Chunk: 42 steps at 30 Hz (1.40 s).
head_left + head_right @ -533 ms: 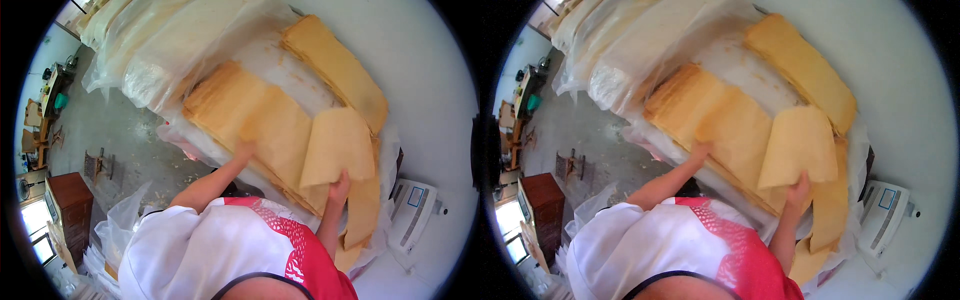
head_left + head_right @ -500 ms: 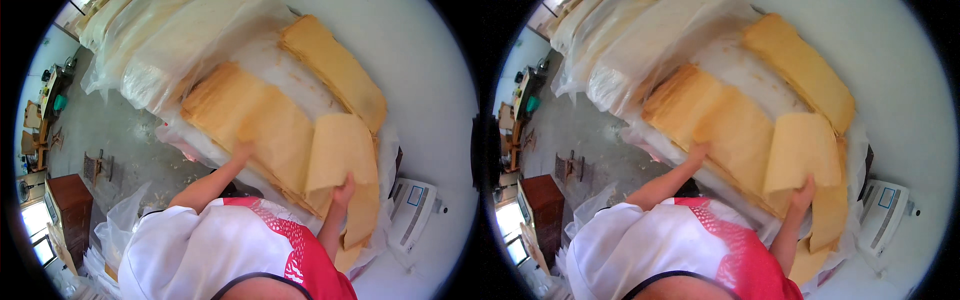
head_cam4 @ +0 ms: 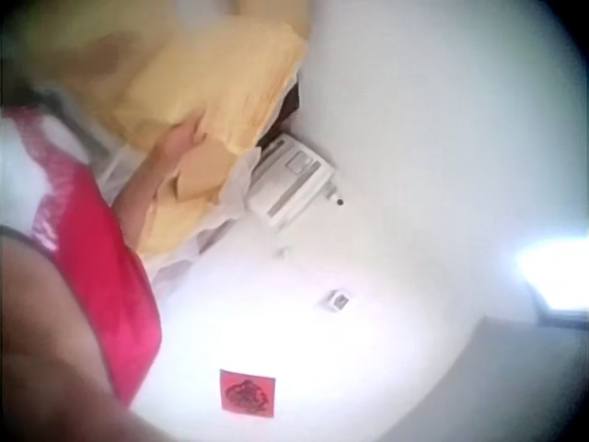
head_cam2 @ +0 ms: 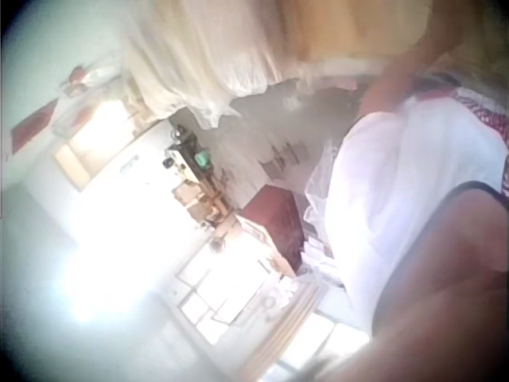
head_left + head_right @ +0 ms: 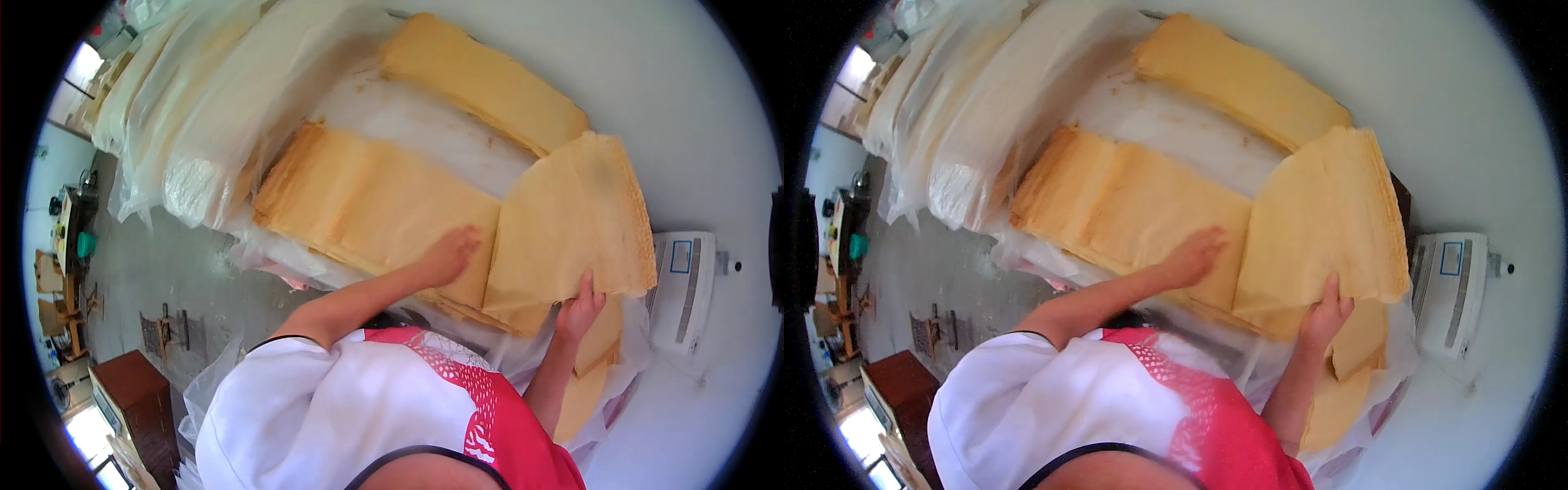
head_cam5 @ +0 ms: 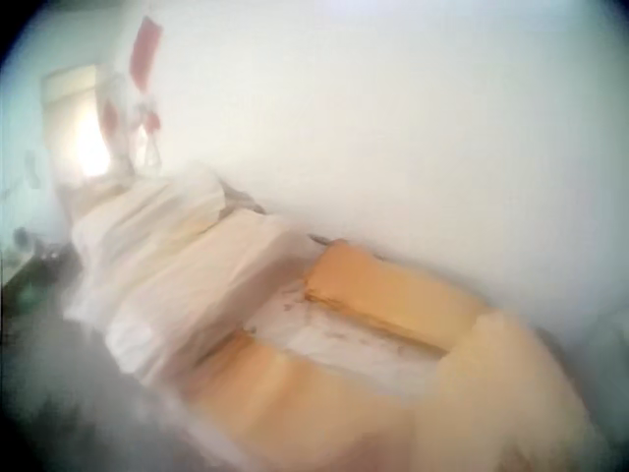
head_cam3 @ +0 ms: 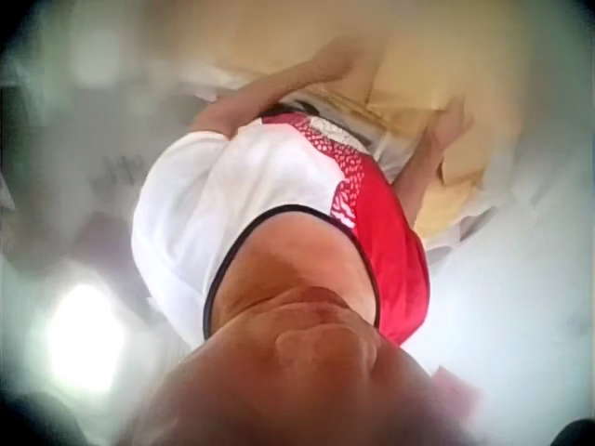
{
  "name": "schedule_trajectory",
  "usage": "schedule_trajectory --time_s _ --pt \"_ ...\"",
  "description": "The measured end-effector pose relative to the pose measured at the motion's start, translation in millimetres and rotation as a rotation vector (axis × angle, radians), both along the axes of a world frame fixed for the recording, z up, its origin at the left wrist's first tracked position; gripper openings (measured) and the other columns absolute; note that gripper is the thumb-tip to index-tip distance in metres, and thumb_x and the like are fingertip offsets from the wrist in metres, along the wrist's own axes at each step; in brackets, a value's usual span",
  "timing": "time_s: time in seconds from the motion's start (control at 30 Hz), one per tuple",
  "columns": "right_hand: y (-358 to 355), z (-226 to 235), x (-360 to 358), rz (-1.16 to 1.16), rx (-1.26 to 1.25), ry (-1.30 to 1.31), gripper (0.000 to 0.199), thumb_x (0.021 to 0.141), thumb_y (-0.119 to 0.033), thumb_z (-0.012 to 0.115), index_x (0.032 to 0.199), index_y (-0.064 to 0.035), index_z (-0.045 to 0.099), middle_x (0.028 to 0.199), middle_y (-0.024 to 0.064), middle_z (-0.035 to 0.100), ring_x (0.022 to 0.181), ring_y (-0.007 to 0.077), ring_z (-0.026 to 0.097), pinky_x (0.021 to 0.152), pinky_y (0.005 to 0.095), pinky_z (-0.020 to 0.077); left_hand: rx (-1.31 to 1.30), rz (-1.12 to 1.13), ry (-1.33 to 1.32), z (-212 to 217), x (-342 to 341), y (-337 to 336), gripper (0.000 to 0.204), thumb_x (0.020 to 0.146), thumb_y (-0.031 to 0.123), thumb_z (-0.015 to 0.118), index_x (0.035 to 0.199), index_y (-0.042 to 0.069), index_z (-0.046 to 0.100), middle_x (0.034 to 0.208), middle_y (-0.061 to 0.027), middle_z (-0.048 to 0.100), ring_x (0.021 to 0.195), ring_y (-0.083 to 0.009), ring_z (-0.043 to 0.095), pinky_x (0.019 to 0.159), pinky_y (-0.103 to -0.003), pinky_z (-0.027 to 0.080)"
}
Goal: The person is handling and stacking yellowish sheets of material one by one onto piles on a plastic-covered workbench.
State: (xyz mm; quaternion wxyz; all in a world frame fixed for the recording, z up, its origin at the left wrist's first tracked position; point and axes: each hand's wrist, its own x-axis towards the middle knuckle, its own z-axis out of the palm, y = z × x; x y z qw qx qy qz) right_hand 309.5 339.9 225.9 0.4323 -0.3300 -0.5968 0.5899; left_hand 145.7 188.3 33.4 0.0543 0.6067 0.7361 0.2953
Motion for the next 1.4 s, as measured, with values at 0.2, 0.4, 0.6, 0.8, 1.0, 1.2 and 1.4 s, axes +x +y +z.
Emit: schedule_trajectory --time_s 0.2,0.4,0.6,0.8,1.0,1.2,1.4 --pt "40.6 56.6 67.9 -0.263 0.326 -0.433 0.029 0.085 -0.017 0.053 0.103 0.0072 0.052 0.100 0.0104 0.057 0.088 0.0167 0.054 0.075 0.0294 0.0462 -0.082 -0.195 0.008 -15.7 41.5 30.1 0.055 0.075 0.032 0.055 0.126 0.016 0.042 0.139 -0.0192 0.020 0.130 -0.0345 0.013 0.104 -0.050 0.010" --pt "124.3 136.5 160.7 -0.461 0.319 -0.109 0.038 0.086 -0.015 0.051 0.116 0.0065 0.045 0.112 0.0128 0.053 0.098 0.0209 0.053 0.082 0.0336 0.0470 -0.172 -0.219 0.014 -16.8 37.5 27.2 0.054 0.074 0.033 0.055 0.125 0.023 0.044 0.140 -0.0204 0.017 0.131 -0.0360 0.010 0.104 -0.051 0.007" --pt "156.5 276.1 184.6 -0.333 0.448 0.065 0.041 0.086 -0.016 0.053 0.119 0.0058 0.044 0.115 0.0137 0.052 0.100 0.0230 0.053 0.085 0.0333 0.0449 -0.126 -0.201 0.072 -19.7 39.8 35.3 0.054 0.070 0.033 0.057 0.122 0.021 0.048 0.138 -0.0218 0.022 0.131 -0.0362 0.013 0.103 -0.052 0.010" --pt "124.9 260.2 95.1 -0.103 0.428 -0.118 0.035 0.085 -0.014 0.055 0.114 0.0039 0.049 0.108 0.0111 0.055 0.096 0.0178 0.054 0.083 0.0285 0.0439 -0.155 -0.145 -0.216 1.5 21.4 81.7 0.081 0.060 0.039 0.069 0.129 0.014 0.036 0.130 -0.0197 0.033 0.123 -0.0372 0.028 0.099 -0.048 0.025" --pt "58.2 225.7 -26.2 0.309 0.266 -0.033 0.033 0.084 -0.008 0.054 0.114 0.0038 0.048 0.108 0.0103 0.056 0.096 0.0165 0.054 0.084 0.0271 0.0420 0.574 0.086 -0.545 174.2 -71.9 92.6 0.093 0.058 0.023 0.079 0.132 0.004 0.027 0.130 -0.0154 0.038 0.117 -0.0274 0.039 0.095 -0.037 0.034" --pt "70.4 228.6 -86.0 0.486 0.313 0.254 0.032 0.083 -0.006 0.054 0.113 0.0035 0.049 0.107 0.0094 0.057 0.094 0.0170 0.054 0.084 0.0275 0.0416 0.506 0.084 -1.118 278.6 -148.1 -42.4 0.023 0.076 0.015 0.067 0.093 0.001 0.063 0.089 -0.0038 0.064 0.082 -0.0104 0.058 0.072 -0.028 0.047" --pt "112.0 66.6 -102.7 0.996 -0.057 0.590 0.039 0.089 -0.025 0.047 0.123 -0.0068 0.041 0.117 0.0069 0.050 0.104 0.0204 0.049 0.089 0.0344 0.0414 0.656 0.163 0.355 310.1 -101.9 -120.7 0.020 0.065 0.005 0.059 0.085 0.007 0.060 0.072 -0.0056 0.054 0.064 -0.0237 0.053 0.055 -0.033 0.044"
